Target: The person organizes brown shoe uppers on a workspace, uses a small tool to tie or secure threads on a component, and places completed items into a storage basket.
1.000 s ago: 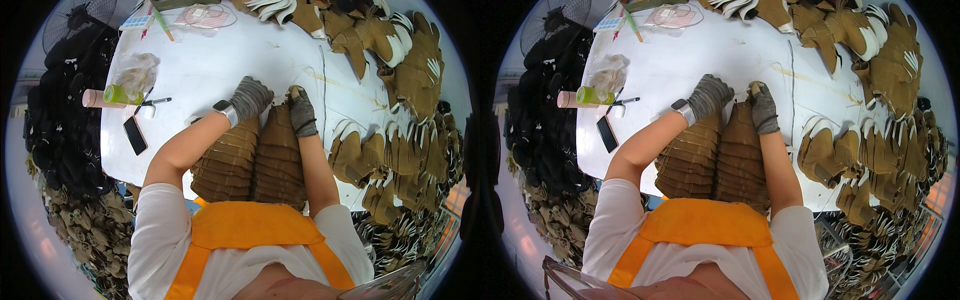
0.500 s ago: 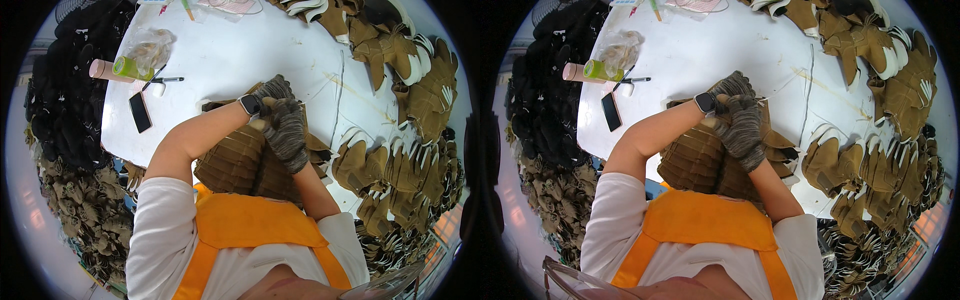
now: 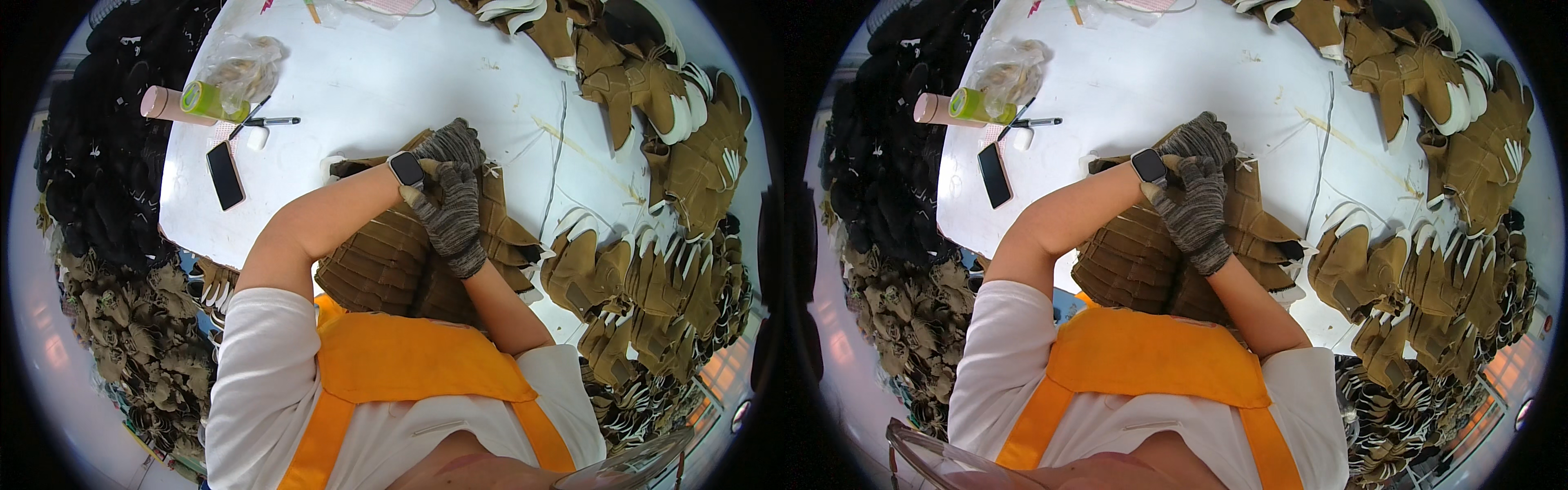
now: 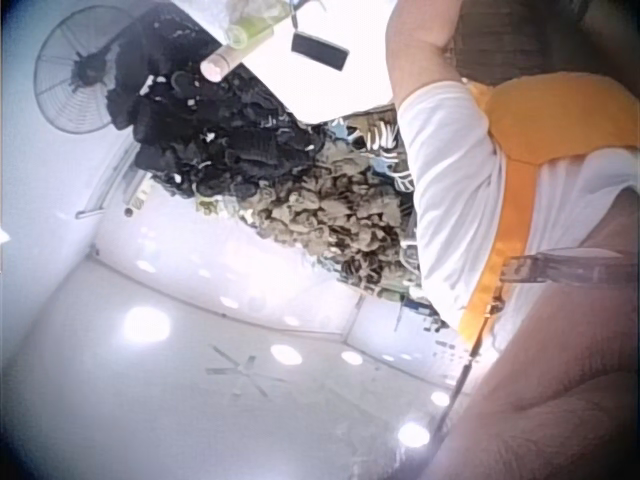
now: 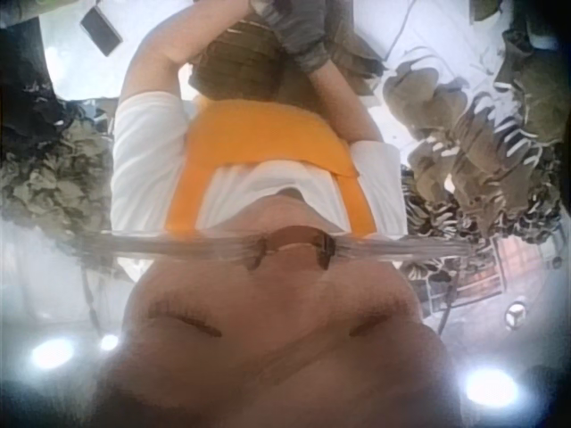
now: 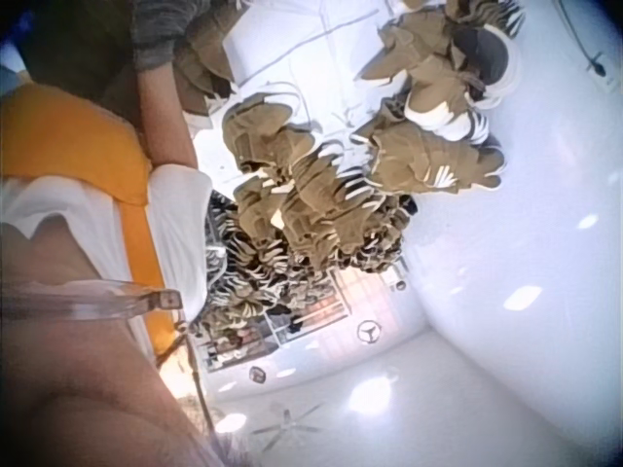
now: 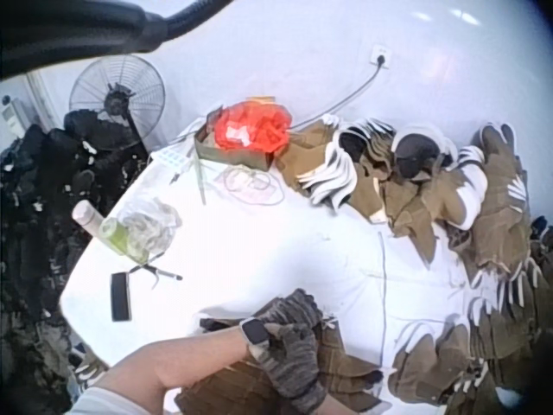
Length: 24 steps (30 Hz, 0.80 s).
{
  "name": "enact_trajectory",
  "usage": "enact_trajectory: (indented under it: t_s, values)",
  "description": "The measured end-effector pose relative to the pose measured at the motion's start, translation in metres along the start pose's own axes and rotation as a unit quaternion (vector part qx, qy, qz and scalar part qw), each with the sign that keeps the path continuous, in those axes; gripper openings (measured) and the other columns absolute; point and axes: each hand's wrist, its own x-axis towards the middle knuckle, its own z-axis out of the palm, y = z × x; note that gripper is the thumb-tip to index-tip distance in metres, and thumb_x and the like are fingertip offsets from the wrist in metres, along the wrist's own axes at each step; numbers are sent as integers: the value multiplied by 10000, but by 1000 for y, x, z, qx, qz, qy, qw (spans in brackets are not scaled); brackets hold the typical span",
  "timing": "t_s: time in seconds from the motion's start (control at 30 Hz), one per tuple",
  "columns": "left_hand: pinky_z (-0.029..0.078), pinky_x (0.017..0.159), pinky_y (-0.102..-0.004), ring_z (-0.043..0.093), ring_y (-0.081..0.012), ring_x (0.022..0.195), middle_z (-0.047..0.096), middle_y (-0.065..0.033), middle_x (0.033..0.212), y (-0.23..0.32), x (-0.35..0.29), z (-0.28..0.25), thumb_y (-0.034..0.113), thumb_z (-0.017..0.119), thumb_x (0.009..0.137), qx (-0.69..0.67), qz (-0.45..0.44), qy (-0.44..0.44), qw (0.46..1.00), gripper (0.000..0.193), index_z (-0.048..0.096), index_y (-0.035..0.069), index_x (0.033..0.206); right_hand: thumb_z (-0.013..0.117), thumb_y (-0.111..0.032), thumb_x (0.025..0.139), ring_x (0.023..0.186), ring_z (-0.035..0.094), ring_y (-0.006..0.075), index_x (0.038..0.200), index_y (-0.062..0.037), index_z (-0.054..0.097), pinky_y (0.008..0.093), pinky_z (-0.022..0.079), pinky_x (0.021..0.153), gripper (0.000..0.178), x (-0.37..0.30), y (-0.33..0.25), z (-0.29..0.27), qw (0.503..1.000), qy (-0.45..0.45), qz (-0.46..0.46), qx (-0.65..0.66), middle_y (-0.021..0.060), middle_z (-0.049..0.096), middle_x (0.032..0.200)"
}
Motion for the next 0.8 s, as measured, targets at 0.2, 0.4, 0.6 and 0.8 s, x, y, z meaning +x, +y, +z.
enact_trajectory:
  t_s: [0.2, 0.4, 0.6, 0.8]
  values:
    - [406, 791, -361, 579, -190, 866, 634, -38, 853, 11, 14, -20, 273, 599, 771, 95, -32, -189, 977, 188, 639, 113, 863, 766, -246, 735, 884, 538, 280, 1048, -41, 631, 398, 428, 809, 398, -3, 2, 3, 994, 36, -68, -75, 115, 587, 949]
    - [411, 754, -339, 583, -187, 827, 632, -27, 812, 8, 12, -25, 245, 606, 764, 71, -22, -145, 987, 138, 647, 122, 814, 764, -230, 744, 890, 536, 277, 1065, -36, 620, 399, 429, 817, 402, -6, 3, 4, 999, 26, -35, -5, 118, 583, 949]
    - [413, 741, -334, 583, -183, 811, 625, -26, 781, 7, 10, -22, 242, 606, 763, 45, -27, -129, 990, 133, 642, 115, 779, 757, -229, 753, 915, 527, 275, 1100, -44, 611, 399, 426, 832, 419, -6, 3, 2, 1000, 1, -24, -17, 123, 575, 968]
    - [415, 726, -333, 582, -186, 787, 618, -28, 759, 8, 10, -23, 242, 607, 754, 59, -31, -114, 991, 132, 631, 112, 752, 747, -225, 757, 906, 520, 278, 1113, -53, 606, 404, 409, 844, 419, -6, 5, 2, 1000, -3, -24, -4, 119, 569, 963]
